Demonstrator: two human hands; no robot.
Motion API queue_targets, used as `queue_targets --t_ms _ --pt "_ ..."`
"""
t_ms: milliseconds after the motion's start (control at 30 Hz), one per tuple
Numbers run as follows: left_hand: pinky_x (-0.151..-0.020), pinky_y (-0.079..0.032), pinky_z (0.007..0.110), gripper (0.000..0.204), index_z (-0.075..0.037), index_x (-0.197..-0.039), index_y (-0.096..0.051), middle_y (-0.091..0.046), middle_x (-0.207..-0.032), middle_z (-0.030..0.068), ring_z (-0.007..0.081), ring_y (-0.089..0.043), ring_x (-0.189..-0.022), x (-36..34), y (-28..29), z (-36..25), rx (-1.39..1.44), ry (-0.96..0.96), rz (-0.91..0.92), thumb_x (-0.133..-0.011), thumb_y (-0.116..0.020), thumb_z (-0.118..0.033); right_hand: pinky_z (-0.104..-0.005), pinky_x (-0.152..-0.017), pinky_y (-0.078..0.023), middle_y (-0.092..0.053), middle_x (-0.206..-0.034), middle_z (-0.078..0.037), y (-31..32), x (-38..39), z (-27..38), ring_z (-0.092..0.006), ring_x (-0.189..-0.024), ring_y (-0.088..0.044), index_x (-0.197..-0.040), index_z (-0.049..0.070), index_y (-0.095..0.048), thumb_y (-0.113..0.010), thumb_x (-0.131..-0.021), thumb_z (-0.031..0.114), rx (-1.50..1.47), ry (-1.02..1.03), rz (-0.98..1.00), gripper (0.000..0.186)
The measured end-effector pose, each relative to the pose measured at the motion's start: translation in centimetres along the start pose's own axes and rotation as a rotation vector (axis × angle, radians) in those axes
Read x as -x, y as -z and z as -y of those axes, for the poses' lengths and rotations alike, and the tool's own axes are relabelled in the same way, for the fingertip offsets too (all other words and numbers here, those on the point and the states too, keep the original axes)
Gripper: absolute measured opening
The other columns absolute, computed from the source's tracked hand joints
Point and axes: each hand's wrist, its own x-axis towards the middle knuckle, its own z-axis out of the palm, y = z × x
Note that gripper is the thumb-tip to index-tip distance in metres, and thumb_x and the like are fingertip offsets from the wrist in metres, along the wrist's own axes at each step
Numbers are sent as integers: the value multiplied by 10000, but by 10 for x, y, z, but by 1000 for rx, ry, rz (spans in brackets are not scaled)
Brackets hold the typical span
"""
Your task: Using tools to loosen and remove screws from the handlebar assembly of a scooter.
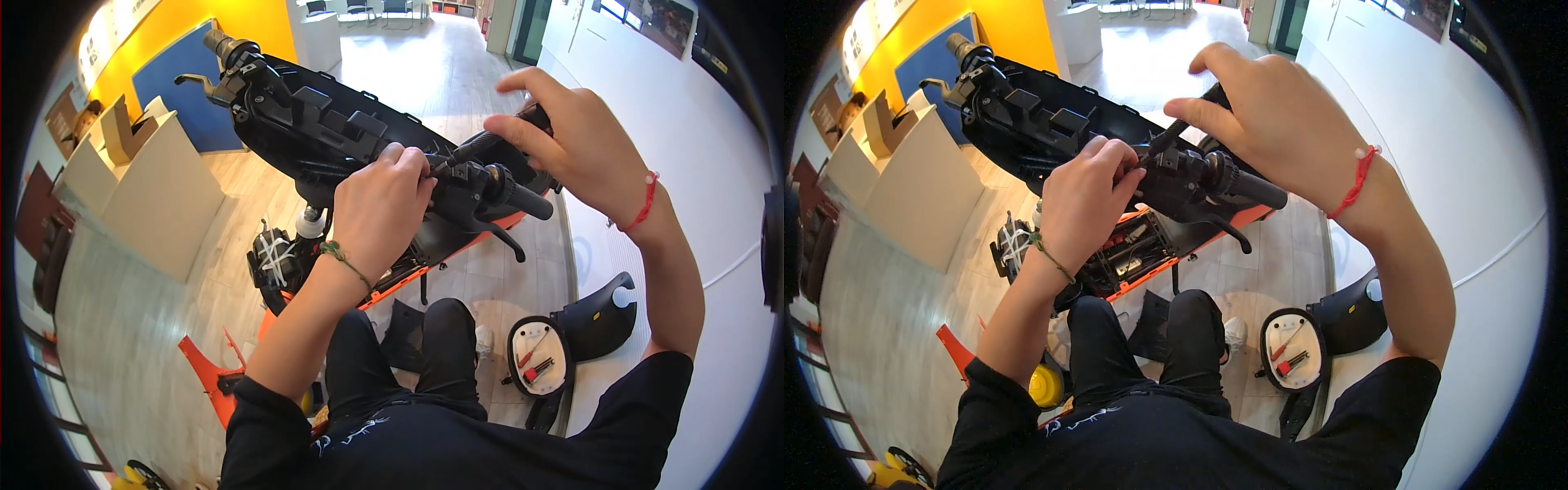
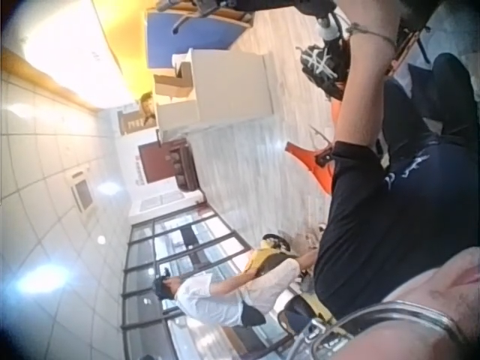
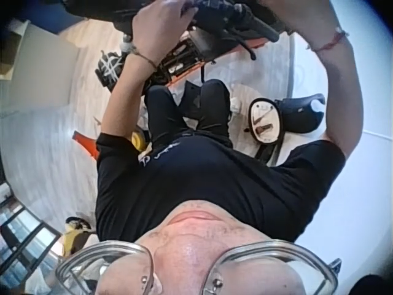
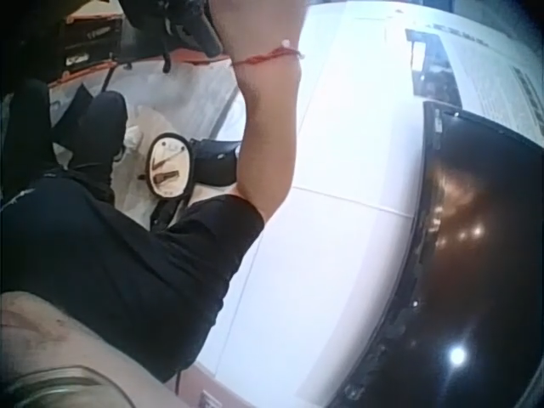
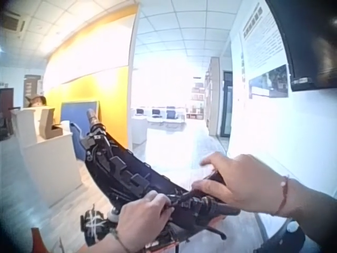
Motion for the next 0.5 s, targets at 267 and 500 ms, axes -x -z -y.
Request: queue_targets --t_ms 267,500 --pt "-594 -489 342 143 -46 -837 -604 -620 -827 88 259 -629 -661 0 -2 -1 -54 6 -13 -825 -656 -179 -305 -499 -435 -564 -543 -102 6 -3 6 -244 -493 -571 -742 38 -656 -566 -867 494 366 -212 81 482" --pt "-584 -487 357 162 -72 -867 -588 -590 -814 77 266 -627 -667 0 -2 -4 -119 23 -14 -821 -658 -210 -299 -577 -442 -605 -679 -128 16 7 2 -202 -564 -560 -1065 56 -661 -577 -896 285 -36 -64 108 297"
